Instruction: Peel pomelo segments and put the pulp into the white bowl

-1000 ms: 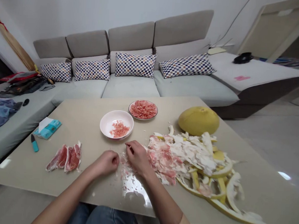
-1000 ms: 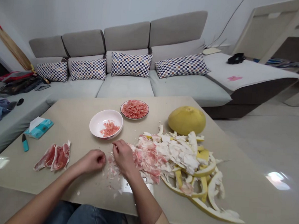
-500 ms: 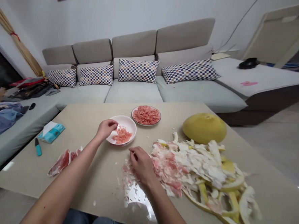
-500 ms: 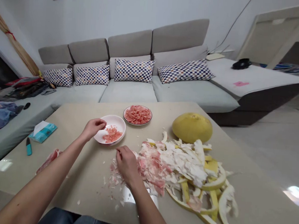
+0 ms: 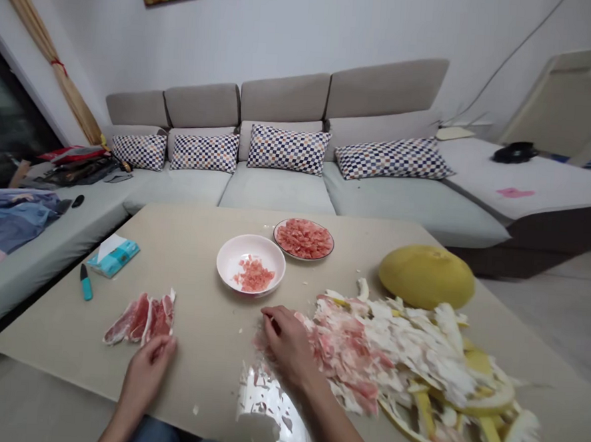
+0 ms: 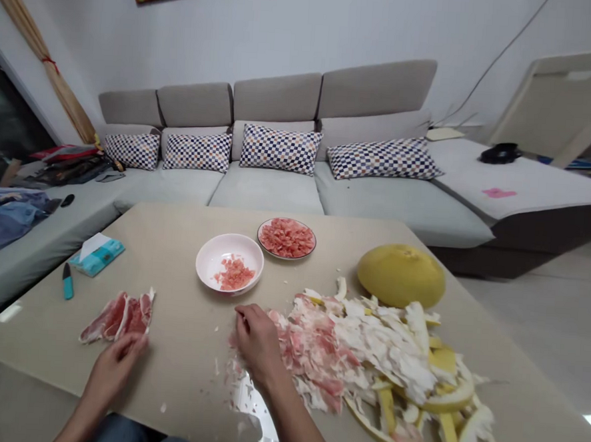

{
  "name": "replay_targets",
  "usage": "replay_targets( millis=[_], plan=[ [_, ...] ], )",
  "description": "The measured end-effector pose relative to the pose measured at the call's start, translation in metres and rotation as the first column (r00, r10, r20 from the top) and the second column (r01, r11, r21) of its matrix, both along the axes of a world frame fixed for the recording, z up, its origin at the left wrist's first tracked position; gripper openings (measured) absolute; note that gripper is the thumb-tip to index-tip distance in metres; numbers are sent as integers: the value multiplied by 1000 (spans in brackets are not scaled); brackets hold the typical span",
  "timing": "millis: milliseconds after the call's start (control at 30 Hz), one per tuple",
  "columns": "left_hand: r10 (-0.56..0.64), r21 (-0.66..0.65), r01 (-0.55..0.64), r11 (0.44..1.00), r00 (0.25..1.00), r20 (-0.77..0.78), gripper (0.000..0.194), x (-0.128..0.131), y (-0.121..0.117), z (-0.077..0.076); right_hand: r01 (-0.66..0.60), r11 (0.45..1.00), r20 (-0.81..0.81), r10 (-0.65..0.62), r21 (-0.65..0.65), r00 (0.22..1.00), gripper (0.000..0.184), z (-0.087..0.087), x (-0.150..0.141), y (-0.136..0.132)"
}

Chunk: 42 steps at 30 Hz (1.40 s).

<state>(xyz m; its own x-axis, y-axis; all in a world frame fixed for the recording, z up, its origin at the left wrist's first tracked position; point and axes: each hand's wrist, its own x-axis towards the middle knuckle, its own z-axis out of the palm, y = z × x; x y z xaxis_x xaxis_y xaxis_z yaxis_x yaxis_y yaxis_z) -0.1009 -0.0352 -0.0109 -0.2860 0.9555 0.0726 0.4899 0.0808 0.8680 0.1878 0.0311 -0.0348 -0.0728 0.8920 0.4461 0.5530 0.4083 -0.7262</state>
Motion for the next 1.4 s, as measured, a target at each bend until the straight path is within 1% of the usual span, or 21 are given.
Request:
replay_targets(
  millis=[33,100,167,233,300,433,500,567,667,733,800,900,1000,1100,1200,1300,1367,1400],
  plan=[
    [54,-31,-53,998,998,18,44,-10,-14,-12,-4,1000,1,4,-15,1000,22,-1,-3,0],
    [121,-75,-116,990,991,59,42,-26,-35,-31,-23,999,6,23,-50,1000,23,-1,-11,-1],
    [184,-87,-177,980,980,81,42,-34,-47,-41,-69,994,18,71,-84,997,24,-1,-25,-2],
    [241,-61,-236,970,965,104,40,-36,-51,-45,-141,983,36,146,-117,989,25,0,-46,-4],
    [261,-33,-259,965,956,134,39,-34,-47,-44,-213,966,56,223,-147,973,27,1,-74,-8],
    [236,-33,-234,972,952,195,42,-30,-38,-46,-297,934,70,316,-201,946,36,1,-134,-19],
    [238,-25,-238,971,947,215,44,-31,-38,-50,-305,924,58,326,-228,944,34,0,-160,-20],
    [230,-13,-234,972,945,230,45,-31,-40,-55,-284,924,32,302,-257,953,29,-2,-181,-14],
    [213,6,-222,975,945,248,42,-32,-42,-61,-229,919,-1,241,-320,971,24,-8,-203,6],
    [202,16,-213,977,944,259,40,-32,-42,-62,-218,901,-16,229,-374,973,22,-12,-212,21],
    [188,25,-202,979,944,272,37,-32,-41,-63,-240,874,-36,248,-423,968,25,-17,-218,32],
    [170,39,-190,981,940,297,35,-33,-39,-64,-282,834,-75,281,-475,957,32,-24,-222,41],
    [161,49,-187,981,931,327,34,-34,-38,-65,-313,807,-115,296,-501,948,32,-27,-220,43],
    [155,54,-187,981,916,370,35,-35,-40,-63,-348,790,-153,315,-505,937,32,-26,-214,42],
    [148,54,-189,981,890,430,39,-32,-45,-59,-399,773,-188,353,-494,917,33,-16,-200,37],
    [165,35,-212,977,843,512,46,-24,-48,-51,-445,765,-218,388,-465,895,30,1,-175,26],
    [174,17,-224,975,803,570,53,-17,-45,-41,-469,769,-239,403,-435,883,41,16,-155,17],
    [162,14,-213,977,783,601,58,-12,-40,-35,-479,770,-251,408,-421,878,44,24,-145,12]
  ],
)
